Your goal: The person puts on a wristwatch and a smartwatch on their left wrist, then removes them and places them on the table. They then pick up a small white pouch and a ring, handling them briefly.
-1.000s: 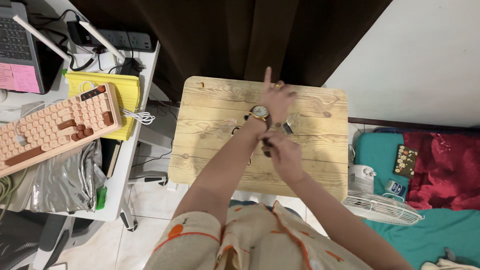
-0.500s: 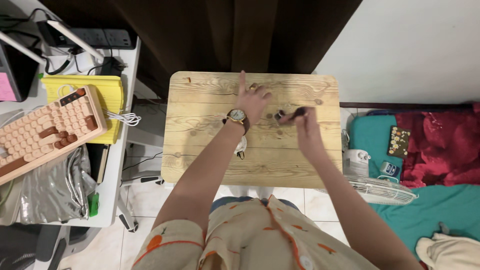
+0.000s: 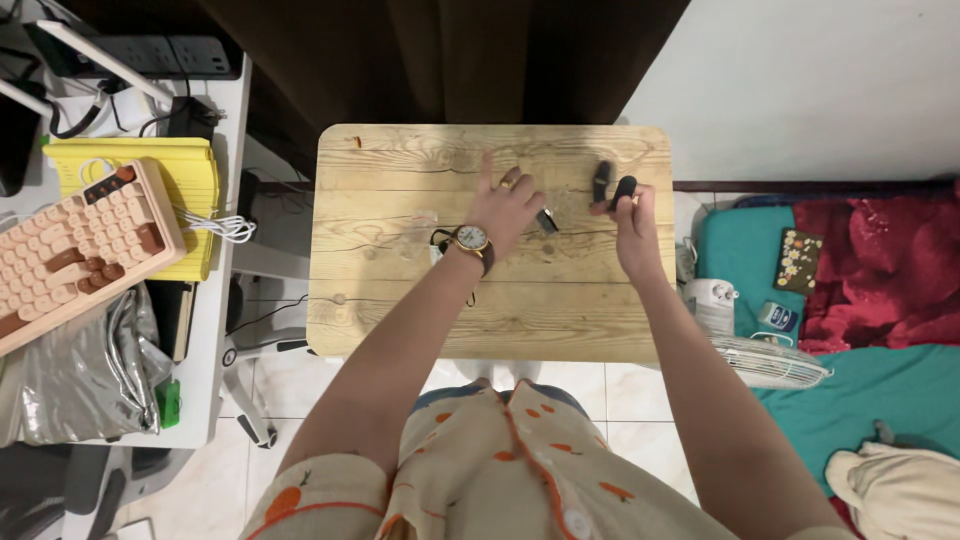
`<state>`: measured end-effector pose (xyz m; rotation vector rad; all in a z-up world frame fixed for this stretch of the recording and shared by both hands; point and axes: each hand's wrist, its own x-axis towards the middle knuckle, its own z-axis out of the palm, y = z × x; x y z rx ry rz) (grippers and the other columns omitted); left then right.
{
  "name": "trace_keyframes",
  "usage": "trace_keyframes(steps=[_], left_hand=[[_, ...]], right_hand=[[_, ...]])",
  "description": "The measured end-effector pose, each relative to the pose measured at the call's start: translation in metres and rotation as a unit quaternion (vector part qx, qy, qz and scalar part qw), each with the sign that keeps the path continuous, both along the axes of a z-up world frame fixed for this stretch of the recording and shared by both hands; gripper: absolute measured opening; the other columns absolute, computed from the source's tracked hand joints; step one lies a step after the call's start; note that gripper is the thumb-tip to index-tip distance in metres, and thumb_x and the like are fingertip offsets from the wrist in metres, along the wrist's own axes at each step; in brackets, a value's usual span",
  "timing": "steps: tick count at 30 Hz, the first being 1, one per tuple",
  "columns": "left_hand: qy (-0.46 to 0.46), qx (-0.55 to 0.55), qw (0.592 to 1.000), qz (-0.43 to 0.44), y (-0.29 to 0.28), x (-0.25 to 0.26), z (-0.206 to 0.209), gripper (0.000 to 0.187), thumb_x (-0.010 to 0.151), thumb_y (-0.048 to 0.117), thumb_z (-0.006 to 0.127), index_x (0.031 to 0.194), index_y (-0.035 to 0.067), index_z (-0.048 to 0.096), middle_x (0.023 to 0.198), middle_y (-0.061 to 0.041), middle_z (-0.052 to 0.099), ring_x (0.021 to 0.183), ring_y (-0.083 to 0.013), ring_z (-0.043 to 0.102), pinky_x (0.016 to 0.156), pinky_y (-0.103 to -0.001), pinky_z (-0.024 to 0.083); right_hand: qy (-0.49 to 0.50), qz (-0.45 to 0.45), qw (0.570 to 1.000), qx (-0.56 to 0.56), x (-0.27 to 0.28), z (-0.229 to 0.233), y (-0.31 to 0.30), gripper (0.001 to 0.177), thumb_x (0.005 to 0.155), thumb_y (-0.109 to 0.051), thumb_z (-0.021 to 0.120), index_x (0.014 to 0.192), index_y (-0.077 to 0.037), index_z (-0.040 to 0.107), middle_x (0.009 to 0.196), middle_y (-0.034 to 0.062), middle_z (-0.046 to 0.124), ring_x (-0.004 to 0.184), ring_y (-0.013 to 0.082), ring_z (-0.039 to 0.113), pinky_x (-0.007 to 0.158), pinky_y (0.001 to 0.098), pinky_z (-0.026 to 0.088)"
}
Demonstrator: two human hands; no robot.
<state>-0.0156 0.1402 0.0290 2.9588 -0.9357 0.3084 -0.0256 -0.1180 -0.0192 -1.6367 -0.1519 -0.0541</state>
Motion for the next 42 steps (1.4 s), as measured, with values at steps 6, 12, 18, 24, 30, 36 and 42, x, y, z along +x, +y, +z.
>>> trace_keyframes(steps=[6, 12, 18, 24, 30, 36, 42], left_hand=[[0.022, 0.007, 1.0, 0.006, -0.008, -0.008, 0.001, 0.039, 0.079, 0.011, 0.067, 0.117, 0.02, 0.067, 0.12, -0.007, 0.06, 0.133, -0.029, 0.05, 0.116, -0.073, 0.01], [0.031, 0.024, 0.999, 0.005, -0.01, -0.013, 0.0, 0.034, 0.084, 0.009, 0.065, 0.117, 0.019, 0.067, 0.121, -0.007, 0.06, 0.136, -0.0296, 0.048, 0.119, -0.072, 0.011], [0.034, 0.002, 0.999, 0.008, -0.005, -0.016, -0.007, 0.032, 0.087, 0.01, 0.064, 0.119, 0.015, 0.067, 0.123, -0.009, 0.06, 0.136, -0.0303, 0.048, 0.118, -0.073, 0.011], [0.036, -0.008, 0.999, 0.023, 0.0, -0.02, -0.012, 0.042, 0.082, 0.01, 0.064, 0.124, 0.018, 0.064, 0.129, -0.009, 0.058, 0.137, -0.0294, 0.047, 0.117, -0.074, 0.01], [0.05, 0.006, 0.998, 0.031, -0.001, -0.027, -0.018, 0.041, 0.083, 0.009, 0.066, 0.123, 0.016, 0.062, 0.131, -0.009, 0.056, 0.139, -0.0297, 0.045, 0.119, -0.074, 0.009], [0.04, -0.006, 0.999, 0.036, 0.0, -0.034, -0.026, 0.043, 0.08, 0.009, 0.067, 0.123, 0.015, 0.062, 0.128, -0.008, 0.056, 0.138, -0.0298, 0.045, 0.118, -0.074, 0.01], [0.035, -0.015, 0.999, 0.037, -0.001, -0.035, -0.024, 0.043, 0.079, 0.011, 0.068, 0.121, 0.015, 0.065, 0.126, -0.009, 0.056, 0.137, -0.0305, 0.046, 0.117, -0.074, 0.012]], right_hand=[[0.05, -0.027, 0.994, -0.097, -0.011, -0.026, -0.013, 0.012, 0.115, -0.017, 0.041, 0.118, -0.006, 0.043, 0.101, 0.0111, 0.071, 0.093, 0.0193, 0.064, 0.087, 0.0337, 0.05], [0.047, 0.021, 0.998, -0.022, -0.014, -0.059, -0.022, 0.012, 0.114, -0.018, 0.038, 0.118, -0.007, 0.041, 0.101, 0.0072, 0.071, 0.096, 0.0144, 0.068, 0.09, 0.0313, 0.05], [0.119, 0.006, 0.992, -0.049, -0.017, -0.098, -0.031, 0.019, 0.119, -0.025, 0.046, 0.117, -0.006, 0.051, 0.107, 0.0108, 0.059, 0.097, 0.0167, 0.05, 0.089, 0.0332, 0.045], [0.217, 0.016, 0.976, -0.012, -0.027, -0.086, -0.035, 0.027, 0.101, -0.036, 0.04, 0.114, -0.016, 0.052, 0.113, 0.0031, 0.068, 0.105, 0.0153, 0.062, 0.089, 0.035, 0.043], [0.322, 0.018, 0.947, 0.011, -0.024, -0.053, -0.03, 0.046, 0.106, -0.051, 0.032, 0.104, -0.01, 0.053, 0.102, 0.0023, 0.076, 0.095, 0.0152, 0.064, 0.08, 0.035, 0.046], [0.306, 0.053, 0.944, -0.114, -0.033, -0.043, -0.029, 0.034, 0.102, -0.04, 0.054, 0.115, -0.009, 0.057, 0.113, 0.0074, 0.063, 0.101, 0.0144, 0.066, 0.078, 0.0302, 0.052], [0.08, 0.065, 0.919, -0.38, -0.044, -0.014, -0.024, 0.036, 0.104, -0.041, 0.058, 0.127, -0.014, 0.057, 0.131, 0.0164, 0.051, 0.109, 0.0401, 0.063, 0.092, 0.0466, 0.052]])
